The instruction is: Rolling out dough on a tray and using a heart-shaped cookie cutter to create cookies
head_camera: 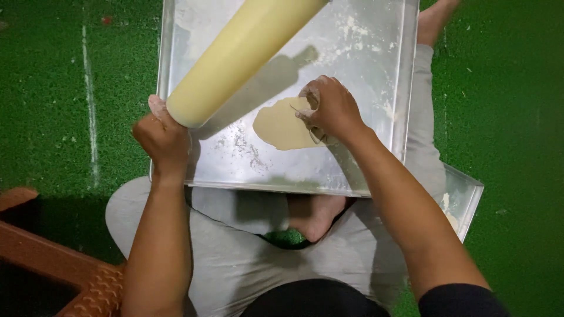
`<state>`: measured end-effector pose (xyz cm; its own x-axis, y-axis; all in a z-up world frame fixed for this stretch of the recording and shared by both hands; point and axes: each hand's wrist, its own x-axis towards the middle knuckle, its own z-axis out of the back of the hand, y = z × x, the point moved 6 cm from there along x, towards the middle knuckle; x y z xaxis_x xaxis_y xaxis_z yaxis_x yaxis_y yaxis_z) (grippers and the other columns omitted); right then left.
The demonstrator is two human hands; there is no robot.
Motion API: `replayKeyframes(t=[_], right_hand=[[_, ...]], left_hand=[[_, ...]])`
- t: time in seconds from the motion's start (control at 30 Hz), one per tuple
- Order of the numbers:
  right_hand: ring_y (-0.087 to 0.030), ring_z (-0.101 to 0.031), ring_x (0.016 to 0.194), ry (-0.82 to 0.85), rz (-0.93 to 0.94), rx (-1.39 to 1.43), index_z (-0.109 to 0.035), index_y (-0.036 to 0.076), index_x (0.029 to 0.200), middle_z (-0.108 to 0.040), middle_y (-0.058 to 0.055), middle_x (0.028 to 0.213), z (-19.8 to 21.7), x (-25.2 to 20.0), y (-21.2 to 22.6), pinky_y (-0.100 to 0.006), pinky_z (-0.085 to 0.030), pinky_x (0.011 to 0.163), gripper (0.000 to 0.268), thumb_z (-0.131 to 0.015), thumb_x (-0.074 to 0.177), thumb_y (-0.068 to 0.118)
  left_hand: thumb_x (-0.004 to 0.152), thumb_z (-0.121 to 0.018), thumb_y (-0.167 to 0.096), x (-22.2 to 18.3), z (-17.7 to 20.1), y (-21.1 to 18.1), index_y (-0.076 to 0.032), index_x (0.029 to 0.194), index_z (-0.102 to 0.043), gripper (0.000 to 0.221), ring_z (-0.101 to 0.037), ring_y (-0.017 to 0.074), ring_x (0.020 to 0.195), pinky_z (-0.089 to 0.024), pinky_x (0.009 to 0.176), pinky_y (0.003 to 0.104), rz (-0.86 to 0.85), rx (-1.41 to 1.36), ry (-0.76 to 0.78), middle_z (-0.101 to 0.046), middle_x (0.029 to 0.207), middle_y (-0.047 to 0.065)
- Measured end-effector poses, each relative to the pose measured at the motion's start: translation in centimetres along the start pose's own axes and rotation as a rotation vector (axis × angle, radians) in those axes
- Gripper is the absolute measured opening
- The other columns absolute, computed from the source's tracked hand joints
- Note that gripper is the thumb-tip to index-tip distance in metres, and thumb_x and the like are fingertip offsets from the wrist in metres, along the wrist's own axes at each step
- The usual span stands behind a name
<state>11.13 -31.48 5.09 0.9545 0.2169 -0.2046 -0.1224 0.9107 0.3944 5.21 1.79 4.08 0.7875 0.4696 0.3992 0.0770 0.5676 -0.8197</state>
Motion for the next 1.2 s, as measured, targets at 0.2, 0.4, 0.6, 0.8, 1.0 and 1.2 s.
replayKeyframes(t=[0.2, 0.4, 0.6, 0.8, 1.0, 1.2], right_hand=[[-0.040, -0.072, 0.095, -0.030, -0.057, 0.300, -0.072, 0.005, 0.107, -0.071, -0.019, 0.096, -0.1, 1.0, -2.3, -0.049, -0.056, 0.086, 0.030, -0.086, 0.080, 0.008], [-0.014, -0.069, 0.084, -0.308, -0.175, 0.417, -0.078, 0.007, 0.107, -0.078, -0.005, 0.095, 3.9, 7.6, -9.3, -0.026, -0.056, 0.078, 0.026, -0.073, 0.082, 0.004], [-0.021, -0.077, 0.072, -0.376, -0.639, 1.240, -0.070, -0.007, 0.115, -0.078, -0.016, 0.094, 5.4, 13.6, -14.1, -0.025, -0.066, 0.058, 0.027, -0.065, 0.096, 0.012], [-0.016, -0.072, 0.079, -0.512, -0.182, 0.261, -0.079, 0.005, 0.102, -0.079, -0.007, 0.092, 5.9, 16.4, -19.4, -0.027, -0.058, 0.074, 0.025, -0.087, 0.084, 0.020], [-0.025, -0.068, 0.088, -0.488, 0.047, 0.098, -0.075, -0.001, 0.115, -0.065, -0.013, 0.107, 5.8, 16.1, -15.1, -0.035, -0.055, 0.079, 0.032, -0.084, 0.085, 0.006], [-0.019, -0.068, 0.080, -0.564, 0.027, 0.115, -0.077, 0.000, 0.105, -0.068, -0.008, 0.095, 5.7, 17.4, -14.2, -0.032, -0.056, 0.072, 0.026, -0.088, 0.084, 0.009]], left_hand=[[0.118, -0.041, -0.018, -0.1, 0.6, 0.3, 0.002, 0.062, -0.065, 0.064, -0.035, 0.0154, 0.052, -0.033, 0.053, 0.037, 0.101, -0.068, -0.005, -0.042, 0.046, 0.015], [0.121, -0.041, -0.026, -0.3, 0.6, 2.8, 0.002, 0.065, -0.054, 0.063, -0.037, 0.0137, 0.051, -0.032, 0.048, 0.032, 0.216, -0.156, 0.048, -0.050, 0.058, 0.005], [0.121, -0.039, -0.030, 0.0, 0.6, 2.6, -0.004, 0.073, -0.055, 0.056, -0.045, 0.0117, 0.057, -0.037, 0.052, 0.028, 0.357, -0.309, 0.063, -0.054, 0.066, 0.004], [0.120, -0.041, -0.030, -0.4, 0.2, 4.5, -0.005, 0.074, -0.051, 0.053, -0.043, 0.0085, 0.062, -0.035, 0.056, 0.026, 0.360, -0.485, 0.063, -0.052, 0.070, 0.002], [0.122, -0.039, -0.027, -0.4, 0.6, 3.3, -0.001, 0.065, -0.047, 0.063, -0.036, 0.0115, 0.054, -0.029, 0.051, 0.030, 0.277, -0.200, 0.110, -0.047, 0.061, 0.004], [0.122, -0.039, -0.021, -0.4, 0.7, 2.8, 0.004, 0.071, -0.053, 0.059, -0.039, 0.0148, 0.057, -0.034, 0.052, 0.032, 0.275, -0.106, 0.112, -0.052, 0.063, 0.007]])
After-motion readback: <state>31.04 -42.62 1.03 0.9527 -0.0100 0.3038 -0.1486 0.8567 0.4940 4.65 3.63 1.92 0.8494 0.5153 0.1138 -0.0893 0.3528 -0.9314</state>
